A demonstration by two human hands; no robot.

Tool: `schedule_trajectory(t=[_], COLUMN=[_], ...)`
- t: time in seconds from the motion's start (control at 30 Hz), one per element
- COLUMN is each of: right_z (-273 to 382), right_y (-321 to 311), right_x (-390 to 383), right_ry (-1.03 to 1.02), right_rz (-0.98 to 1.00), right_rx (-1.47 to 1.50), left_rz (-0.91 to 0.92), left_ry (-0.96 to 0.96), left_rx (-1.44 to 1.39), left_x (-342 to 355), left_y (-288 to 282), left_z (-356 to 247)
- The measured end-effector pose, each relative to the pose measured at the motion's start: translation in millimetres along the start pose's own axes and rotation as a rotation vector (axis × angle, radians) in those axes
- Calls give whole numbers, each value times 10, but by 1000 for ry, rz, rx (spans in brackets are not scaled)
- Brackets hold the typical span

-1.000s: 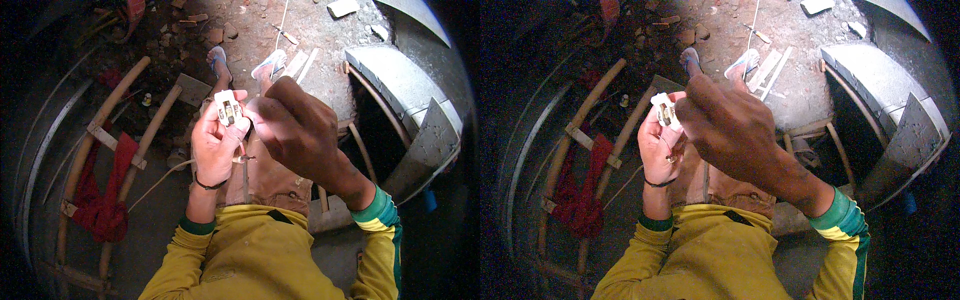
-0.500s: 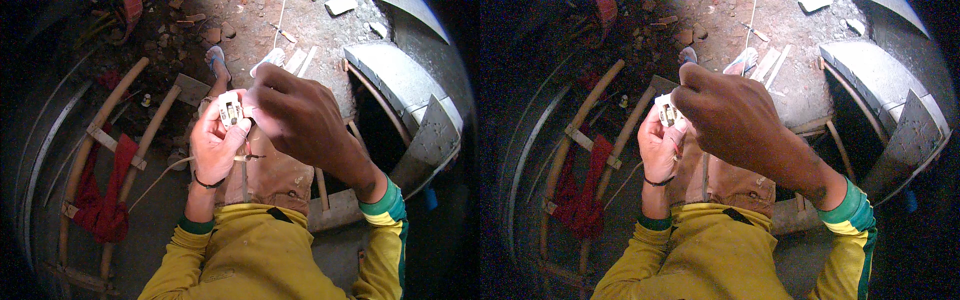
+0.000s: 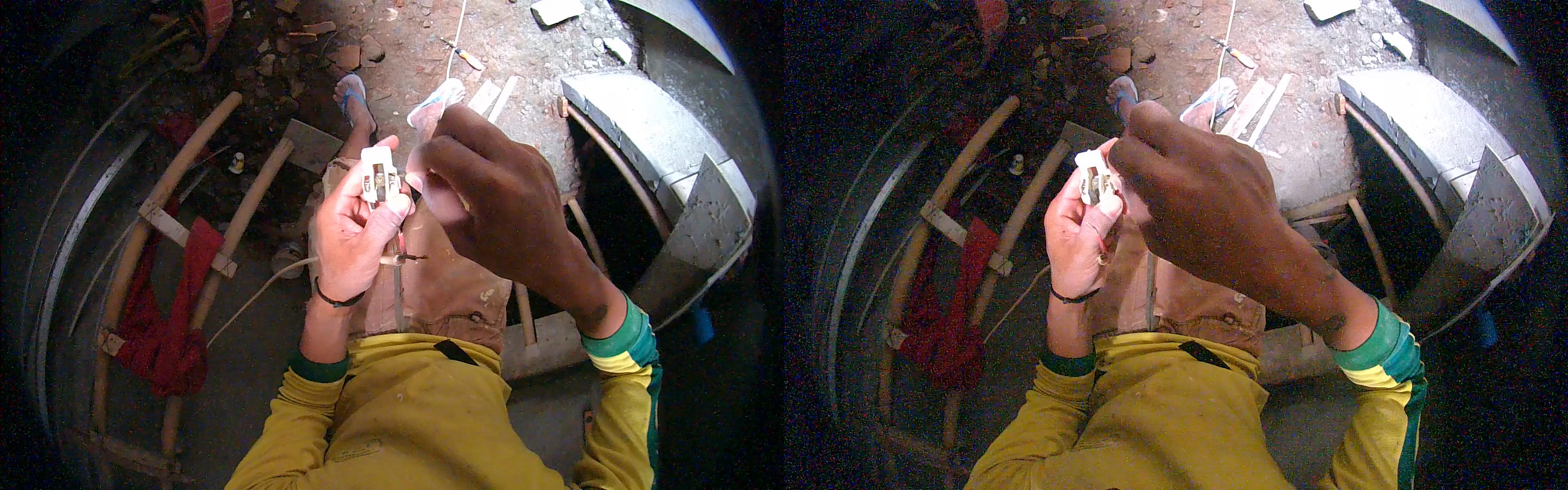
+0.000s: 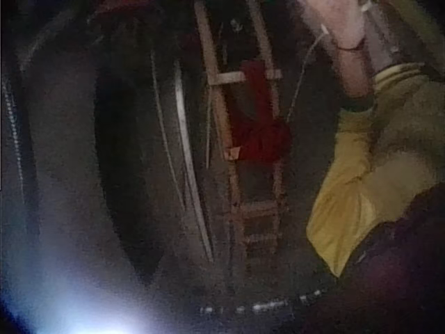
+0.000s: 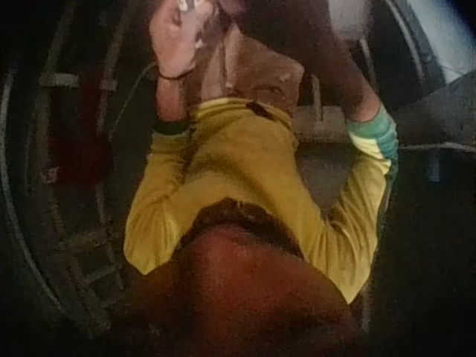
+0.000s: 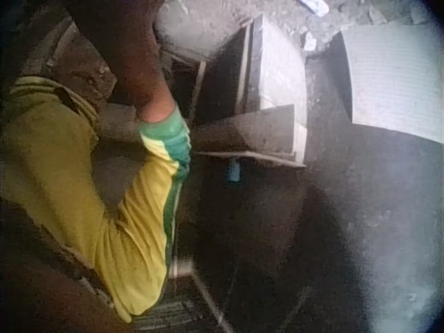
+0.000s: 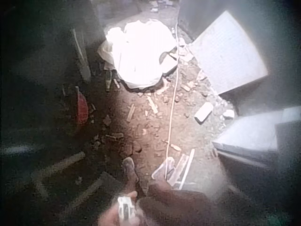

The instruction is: The person uses a screwdriver to manipulate a small white electrical component, likely a switch or socket, while standing in a cluttered construction area. They repeatedly tighten and loosen screws on the component, handling wires and the device with both hands.

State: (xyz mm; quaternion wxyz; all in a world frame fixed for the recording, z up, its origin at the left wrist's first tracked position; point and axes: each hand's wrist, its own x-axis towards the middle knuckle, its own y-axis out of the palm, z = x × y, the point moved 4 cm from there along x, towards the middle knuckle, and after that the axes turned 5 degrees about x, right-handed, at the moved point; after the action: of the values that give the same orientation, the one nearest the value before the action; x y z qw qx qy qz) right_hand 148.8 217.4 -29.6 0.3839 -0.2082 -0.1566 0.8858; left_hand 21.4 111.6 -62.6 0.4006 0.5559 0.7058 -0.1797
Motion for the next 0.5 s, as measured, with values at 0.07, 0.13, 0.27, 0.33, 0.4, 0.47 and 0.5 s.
schedule_trajectory(t=[0.07,0.13,0.27,0.33,0.4,0.47,0.5], right_z=[-3,20,22,47,67,80,86], right_y=[1,-18,-5,1,4,8,13], right_x=[-7,-31,-117,-126,-117,-105,-104], right_ry=[17,18,-70,-58,-58,-65,-68], right_rz=[-50,-36,4,27,32,24,26], right_rx=[27,114,183,153,121,95,86], left_rz=[6,16,50,54,43,63,70], left_ry=[20,33,98,131,136,138,139], left_rx=[10,24,46,54,64,60,57], left_x=[-11,-16,-29,-33,-35,-56,-70], left_y=[8,12,26,40,55,46,40], left_z=[-37,-54,-38,-24,-8,-35,-40])
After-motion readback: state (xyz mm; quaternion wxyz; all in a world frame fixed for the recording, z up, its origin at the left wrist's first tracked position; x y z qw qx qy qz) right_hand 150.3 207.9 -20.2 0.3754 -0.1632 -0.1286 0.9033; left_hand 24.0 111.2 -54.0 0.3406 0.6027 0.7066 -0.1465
